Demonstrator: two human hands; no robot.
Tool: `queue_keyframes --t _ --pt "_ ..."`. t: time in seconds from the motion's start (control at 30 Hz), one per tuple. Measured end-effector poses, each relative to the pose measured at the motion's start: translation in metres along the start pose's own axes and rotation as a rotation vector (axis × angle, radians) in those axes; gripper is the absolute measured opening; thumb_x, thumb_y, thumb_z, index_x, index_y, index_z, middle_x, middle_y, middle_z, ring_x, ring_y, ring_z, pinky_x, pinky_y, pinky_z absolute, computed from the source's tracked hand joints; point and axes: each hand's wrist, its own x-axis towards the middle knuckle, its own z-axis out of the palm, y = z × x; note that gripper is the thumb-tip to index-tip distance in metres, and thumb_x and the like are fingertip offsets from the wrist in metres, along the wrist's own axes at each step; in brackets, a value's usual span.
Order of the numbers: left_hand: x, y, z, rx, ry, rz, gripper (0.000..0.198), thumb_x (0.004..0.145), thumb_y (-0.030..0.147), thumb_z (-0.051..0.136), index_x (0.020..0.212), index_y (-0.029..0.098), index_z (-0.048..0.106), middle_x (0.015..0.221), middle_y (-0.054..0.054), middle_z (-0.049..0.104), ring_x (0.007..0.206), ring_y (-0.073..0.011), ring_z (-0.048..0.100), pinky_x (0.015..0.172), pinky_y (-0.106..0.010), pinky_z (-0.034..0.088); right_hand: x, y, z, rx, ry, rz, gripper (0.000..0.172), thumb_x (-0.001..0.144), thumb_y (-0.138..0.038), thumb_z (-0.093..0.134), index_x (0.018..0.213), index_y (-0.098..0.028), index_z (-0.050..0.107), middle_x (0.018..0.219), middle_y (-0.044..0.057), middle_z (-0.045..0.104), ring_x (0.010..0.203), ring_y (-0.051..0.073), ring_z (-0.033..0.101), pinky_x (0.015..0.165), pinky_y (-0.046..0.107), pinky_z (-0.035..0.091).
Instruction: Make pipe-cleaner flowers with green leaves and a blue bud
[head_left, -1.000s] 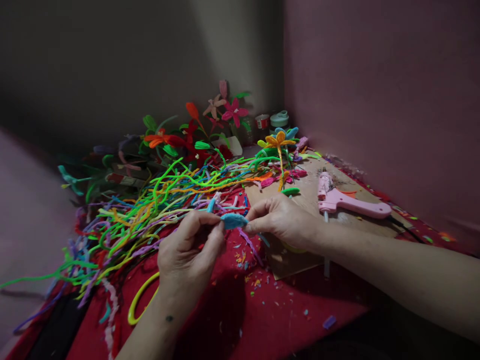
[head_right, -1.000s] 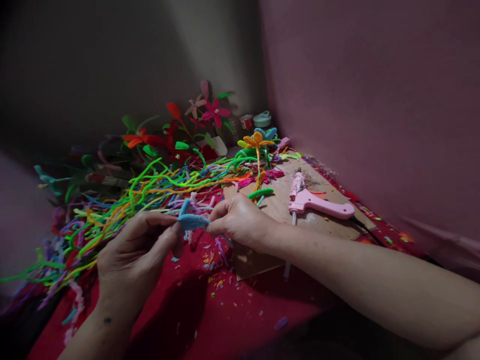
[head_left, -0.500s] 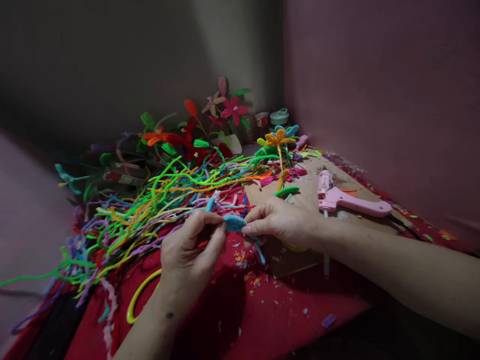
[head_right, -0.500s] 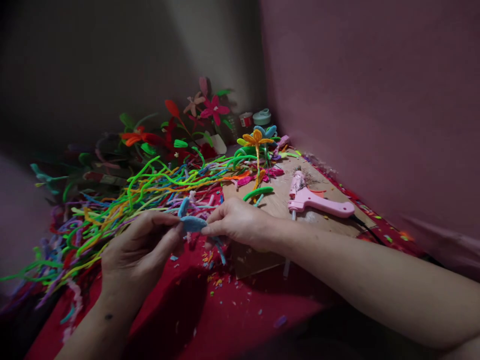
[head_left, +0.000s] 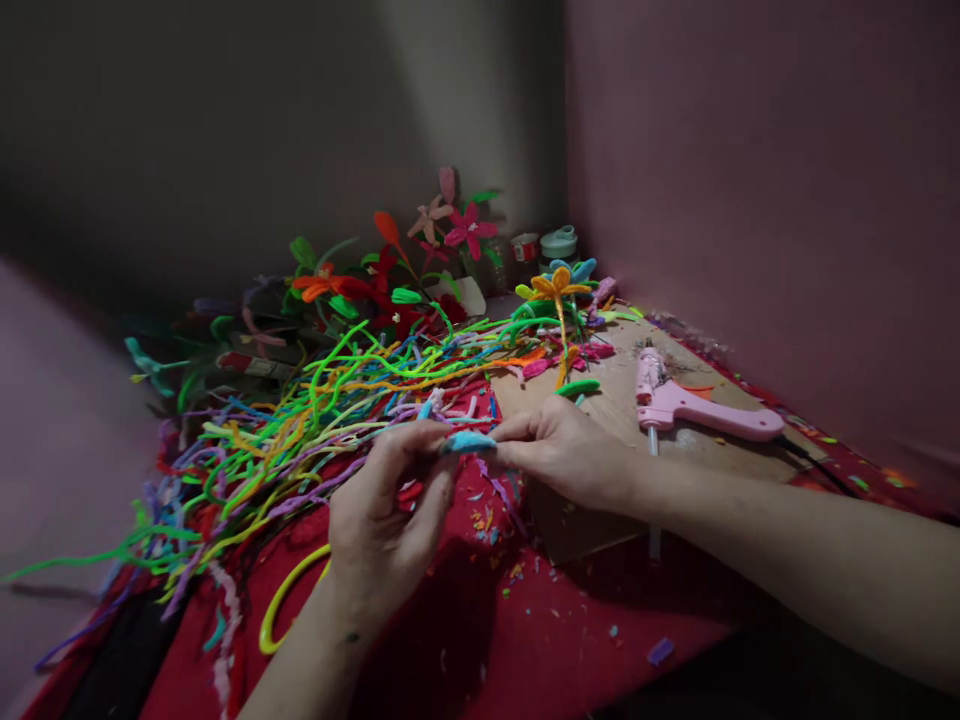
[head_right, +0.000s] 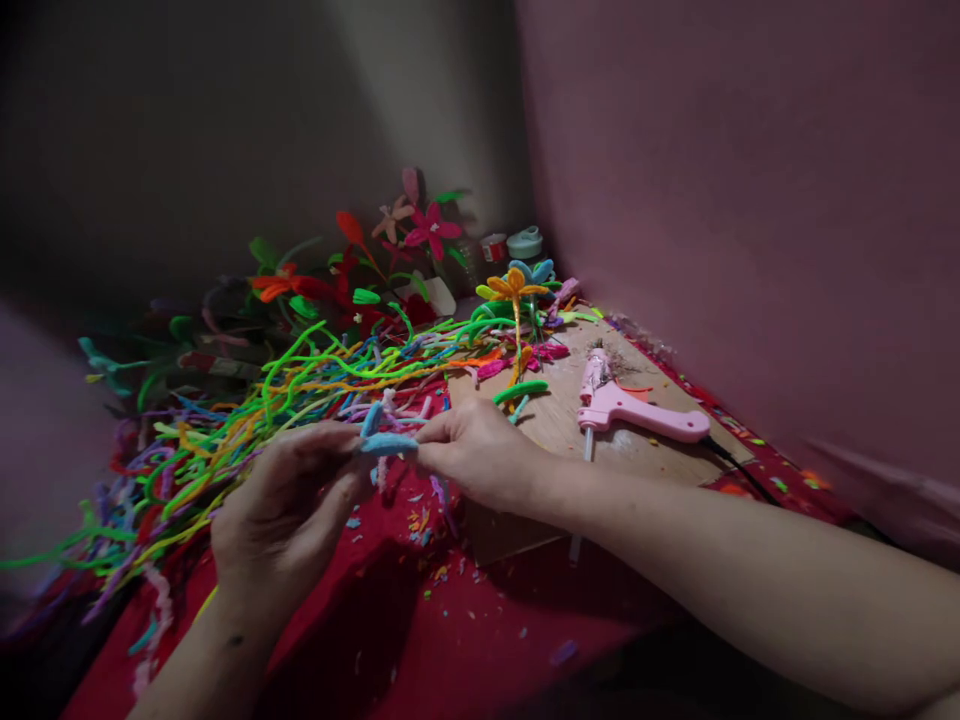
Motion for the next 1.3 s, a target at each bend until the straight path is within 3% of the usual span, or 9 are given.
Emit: queue_keyframes --t 0.1,0.2,0.3,0.47,0.73,1.03,1.3 --pt "0.001 0.001 0.003 -0.107 0.031 -0.079 0.044 0.076 0.008 0.061 0.115 0.026 0.049 0.089 0.001 0.059 0.077 -0.0093 0.062 0.071 -0.020 0.052 -0.003 0.001 -0.001 -0.247 0.181 -0.333 0.021 0.082 -0.013 0.051 0.078 -0.014 0.071 0.059 -0.001 0.056 0.057 0.010 0.045 0.056 0.024 0.035" --pt "0.004 0.004 0.004 -0.185 0.035 -0.159 0.038 0.077 0.011 0.062 0.111 0.025 0.050 0.084 0.002 0.058 0.071 -0.0084 0.061 0.065 -0.018 0.053 -0.004 0.002 -0.003 -0.460 0.381 -0.663 0.020 0.083 -0.009 0.050 0.084 -0.013 0.070 0.066 0.004 0.062 0.063 0.013 0.049 0.061 0.027 0.040" --pt "0.006 0.008 0.003 -0.234 0.053 -0.231 0.026 0.079 0.013 0.060 0.102 0.023 0.053 0.080 0.003 0.059 0.062 -0.0066 0.060 0.055 -0.015 0.051 -0.004 0.002 -0.003 -0.574 0.450 -0.817 0.019 0.083 -0.008 0.050 0.091 -0.010 0.068 0.071 0.007 0.065 0.066 0.015 0.049 0.063 0.029 0.043" --pt "-0.001 0.009 0.003 -0.144 0.124 -0.106 0.026 0.077 0.009 0.062 0.097 0.023 0.055 0.083 0.003 0.059 0.065 -0.0072 0.061 0.060 -0.017 0.053 -0.004 0.001 -0.003 -0.697 0.463 -0.827 0.019 0.085 -0.012 0.049 0.091 -0.007 0.067 0.071 0.009 0.064 0.066 0.017 0.047 0.061 0.030 0.044" --pt "-0.009 0.004 0.002 -0.023 0.040 0.048 0.034 0.077 0.002 0.058 0.103 0.024 0.055 0.086 0.000 0.062 0.073 -0.0123 0.065 0.070 -0.024 0.054 -0.006 0.003 -0.002 -0.738 0.414 -0.792 0.022 0.086 -0.011 0.047 0.093 -0.005 0.067 0.069 0.009 0.064 0.067 0.018 0.047 0.062 0.032 0.044" --pt "-0.008 0.012 0.001 -0.121 0.001 0.027 0.036 0.077 0.004 0.058 0.107 0.023 0.055 0.087 -0.001 0.061 0.068 -0.0121 0.064 0.064 -0.024 0.055 -0.006 0.002 -0.001 -0.763 0.448 -0.808 0.023 0.088 -0.014 0.045 0.091 -0.007 0.067 0.070 0.009 0.064 0.067 0.017 0.048 0.062 0.031 0.044" --pt "-0.010 0.011 0.003 -0.114 0.032 0.032 0.036 0.077 0.002 0.057 0.106 0.023 0.057 0.090 -0.002 0.061 0.076 -0.0134 0.064 0.069 -0.025 0.054 -0.008 0.000 -0.002 -0.826 0.452 -0.826 0.023 0.087 -0.012 0.045 0.090 -0.007 0.067 0.069 0.010 0.063 0.068 0.017 0.048 0.062 0.031 0.045"
